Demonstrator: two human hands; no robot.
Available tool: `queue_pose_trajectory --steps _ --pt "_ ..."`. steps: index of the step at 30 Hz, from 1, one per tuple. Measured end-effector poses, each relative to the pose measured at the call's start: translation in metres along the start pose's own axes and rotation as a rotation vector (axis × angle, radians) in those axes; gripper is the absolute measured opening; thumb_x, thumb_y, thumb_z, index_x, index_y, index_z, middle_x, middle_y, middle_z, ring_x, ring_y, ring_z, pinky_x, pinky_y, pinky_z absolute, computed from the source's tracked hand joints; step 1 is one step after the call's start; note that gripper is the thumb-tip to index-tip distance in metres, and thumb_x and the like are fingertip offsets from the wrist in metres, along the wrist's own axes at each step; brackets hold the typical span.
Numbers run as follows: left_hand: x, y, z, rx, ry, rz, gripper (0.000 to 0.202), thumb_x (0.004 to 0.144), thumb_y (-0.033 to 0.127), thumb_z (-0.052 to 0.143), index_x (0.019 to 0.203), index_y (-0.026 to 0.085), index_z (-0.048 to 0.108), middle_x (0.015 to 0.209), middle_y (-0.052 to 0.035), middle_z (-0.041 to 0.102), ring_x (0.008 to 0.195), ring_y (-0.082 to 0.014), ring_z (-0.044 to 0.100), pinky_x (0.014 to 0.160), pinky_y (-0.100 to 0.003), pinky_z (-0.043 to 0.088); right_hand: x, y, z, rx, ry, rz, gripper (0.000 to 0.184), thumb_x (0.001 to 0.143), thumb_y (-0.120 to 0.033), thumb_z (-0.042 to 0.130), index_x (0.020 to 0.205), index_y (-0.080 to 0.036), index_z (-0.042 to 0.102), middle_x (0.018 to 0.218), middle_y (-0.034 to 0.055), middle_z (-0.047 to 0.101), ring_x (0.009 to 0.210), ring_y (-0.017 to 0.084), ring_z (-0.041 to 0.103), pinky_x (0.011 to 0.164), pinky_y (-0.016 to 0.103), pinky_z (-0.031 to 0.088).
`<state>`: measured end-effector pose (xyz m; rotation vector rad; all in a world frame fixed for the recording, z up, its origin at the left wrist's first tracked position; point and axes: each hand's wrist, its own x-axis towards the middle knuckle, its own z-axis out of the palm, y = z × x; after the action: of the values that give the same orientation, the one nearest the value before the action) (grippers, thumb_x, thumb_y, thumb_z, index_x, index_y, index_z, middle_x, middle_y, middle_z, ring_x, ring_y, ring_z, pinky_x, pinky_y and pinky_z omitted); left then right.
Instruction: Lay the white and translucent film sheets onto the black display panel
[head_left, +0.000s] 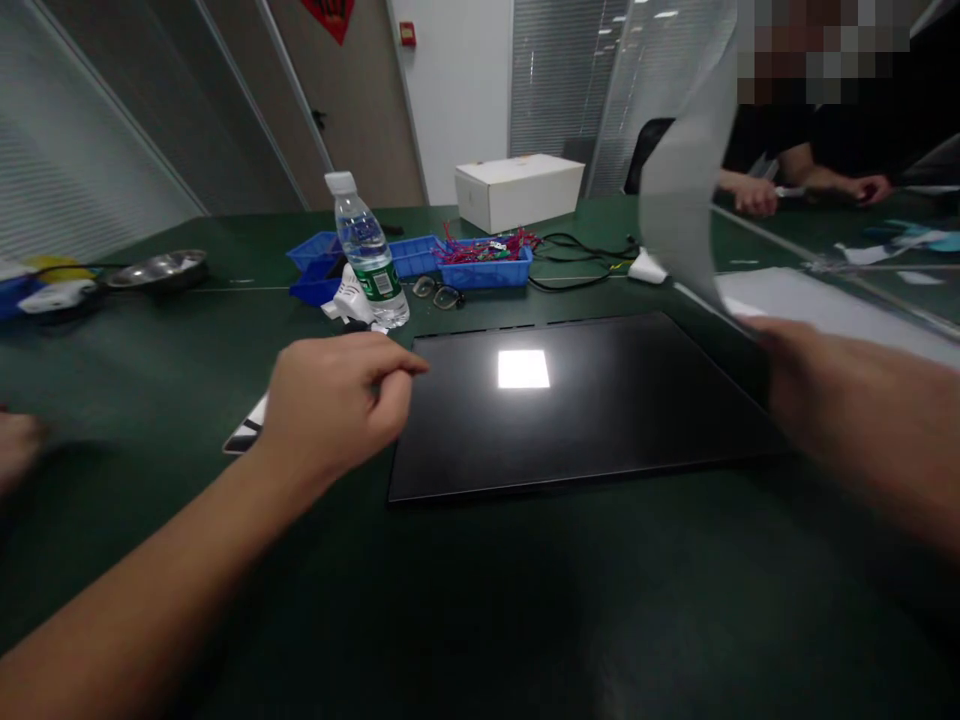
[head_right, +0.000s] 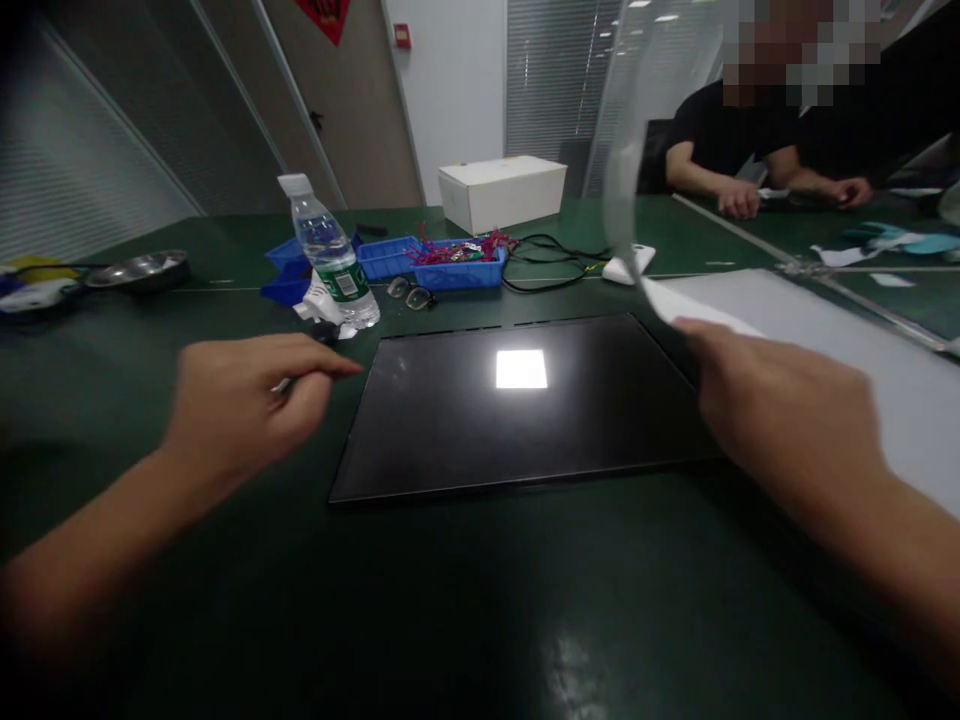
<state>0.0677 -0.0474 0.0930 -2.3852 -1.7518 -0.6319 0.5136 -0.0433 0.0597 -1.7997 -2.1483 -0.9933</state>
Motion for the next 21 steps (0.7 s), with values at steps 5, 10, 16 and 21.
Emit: queue_pose_trajectory --steps 5,10,16,21 --pt "0.024 -0.031 0.062 0.131 -0.264 -0.372 0.072 0.102 0.059 0.031 0.133 0.009 0.072 0.123 -0.0226 0.075 0.113 -0.0477 0.070 0.096 -0.063 0.054 -0.019 -0.039 0.031 0.420 0.061 -0.438 0.041 0.103 -0.021 0.041 0.134 -0.020 0.068 0.137 0.0047 0.064 0.118 0.022 0.068 0.097 0.037 0.057" --pt "0.017 -0.048 0.098 -0.054 -0.191 -0.364 0.082 0.103 0.060 0.023 0.153 0.001 0.050 0.155 -0.0232 0.052 0.145 -0.0387 0.048 0.118 -0.054 0.040 -0.020 -0.045 0.052 0.560 0.035 -0.587 0.042 0.103 -0.023 0.047 0.141 -0.028 0.063 0.143 -0.0020 0.060 0.128 0.021 0.063 0.099 0.042 0.060" --pt "0.016 -0.058 0.092 -0.175 -0.262 -0.313 0.089 0.097 0.067 0.030 0.159 0.004 0.041 0.164 -0.0179 0.040 0.152 -0.0341 0.038 0.125 -0.051 0.030 -0.019 -0.060 0.036 0.568 0.042 -0.700 0.045 0.104 -0.020 0.046 0.147 -0.027 0.058 0.153 -0.0037 0.050 0.137 0.023 0.056 0.102 0.043 0.060" --pt "0.015 -0.066 0.095 -0.117 -0.325 -0.253 0.093 0.090 0.065 0.047 0.162 0.006 0.036 0.167 -0.0192 0.032 0.153 -0.0391 0.034 0.125 -0.055 0.030 -0.023 -0.064 0.026 0.601 0.023 -0.754 0.045 0.104 -0.020 0.046 0.146 -0.026 0.059 0.155 -0.0033 0.047 0.140 0.024 0.053 0.103 0.044 0.060"
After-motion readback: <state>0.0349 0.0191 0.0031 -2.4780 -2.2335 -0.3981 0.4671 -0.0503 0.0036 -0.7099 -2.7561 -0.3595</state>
